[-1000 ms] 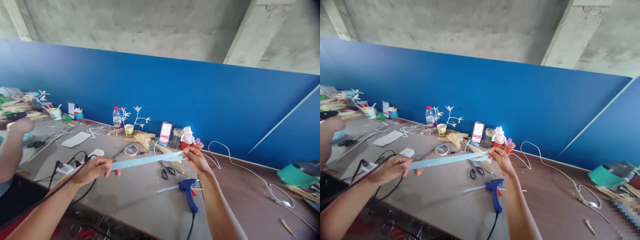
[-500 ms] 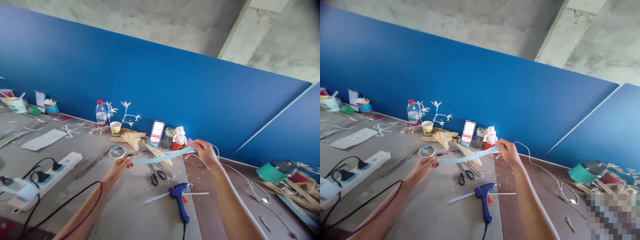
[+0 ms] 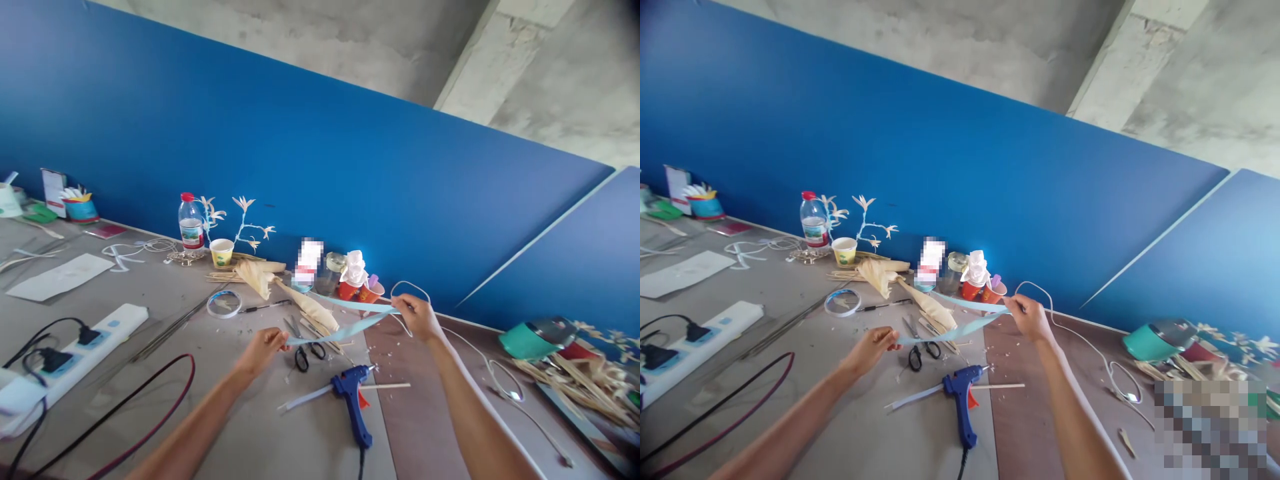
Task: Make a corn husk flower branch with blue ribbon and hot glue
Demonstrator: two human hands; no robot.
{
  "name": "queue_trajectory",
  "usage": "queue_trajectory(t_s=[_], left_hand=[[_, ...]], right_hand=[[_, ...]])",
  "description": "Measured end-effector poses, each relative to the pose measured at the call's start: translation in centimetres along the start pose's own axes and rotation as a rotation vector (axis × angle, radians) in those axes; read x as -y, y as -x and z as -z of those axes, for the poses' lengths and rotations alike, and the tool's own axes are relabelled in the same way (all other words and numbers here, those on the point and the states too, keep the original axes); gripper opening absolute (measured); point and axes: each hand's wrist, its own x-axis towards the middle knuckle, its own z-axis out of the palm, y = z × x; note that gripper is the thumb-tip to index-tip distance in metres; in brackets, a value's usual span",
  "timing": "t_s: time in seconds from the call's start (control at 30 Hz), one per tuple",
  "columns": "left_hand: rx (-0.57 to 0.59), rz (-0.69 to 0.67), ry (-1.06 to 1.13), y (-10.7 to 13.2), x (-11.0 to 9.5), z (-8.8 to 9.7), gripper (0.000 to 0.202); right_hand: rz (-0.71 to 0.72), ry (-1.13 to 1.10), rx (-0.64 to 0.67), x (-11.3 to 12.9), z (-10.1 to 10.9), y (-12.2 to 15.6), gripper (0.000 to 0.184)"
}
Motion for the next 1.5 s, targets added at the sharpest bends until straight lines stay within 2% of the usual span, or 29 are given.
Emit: queue_trajectory(t_s=[0.1,0.17,0.3,0.37,0.43,0.6,0.9,1.1,1.2,1.33,1.5], left_hand=[[-0.077,-0.016,0.009,-0.8,-0.1,1.3,0.045],[-0.136,-0.017,0.028,-1.8,-0.5,2.2,0.045],[-0.365,0.071,0.351,-4.5,-1.7,3.0,0.04],[-0.443,0.103,0.516,-5.9,-2.1,2.8,0.037],[-0.481,0.148,0.612,-7.2,-2.2,2.5,0.033],[-0.398,0.254,0.678,-9.7,-2.0,1.4,0.021],[-0.243,0.379,0.884,-12.3,-1.5,-1.5,0.009],[-0.182,0.415,0.965,-13.2,-1.9,-2.9,0.004],[-0.167,0.394,0.998,-13.2,-2.1,-3.3,0.008],[-0.231,0.351,0.993,-13.0,-1.8,-3.1,0.016],[-0.314,0.293,0.893,-11.9,-1.3,-0.6,0.019]], right_hand=[[0.022,0.011,0.052,0.0,1.0,0.8,0.034],[0.097,0.055,0.034,0.7,2.0,1.2,0.029],[0.304,0.184,-0.029,3.3,2.9,2.3,0.022],[0.32,0.235,-0.085,4.8,2.8,3.1,0.02],[0.268,0.233,-0.097,6.0,2.6,4.2,0.021],[0.045,0.217,0.002,7.1,2.9,6.9,0.023],[-0.039,0.132,0.234,9.3,3.3,9.4,0.028],[-0.013,0.027,0.266,10.5,3.4,9.8,0.025],[0.025,-0.044,0.285,11.5,2.7,10.0,0.021],[0.158,-0.175,0.45,13.7,0.4,10.7,0.019],[0.352,-0.202,0.593,16.2,-3.6,11.4,0.019]])
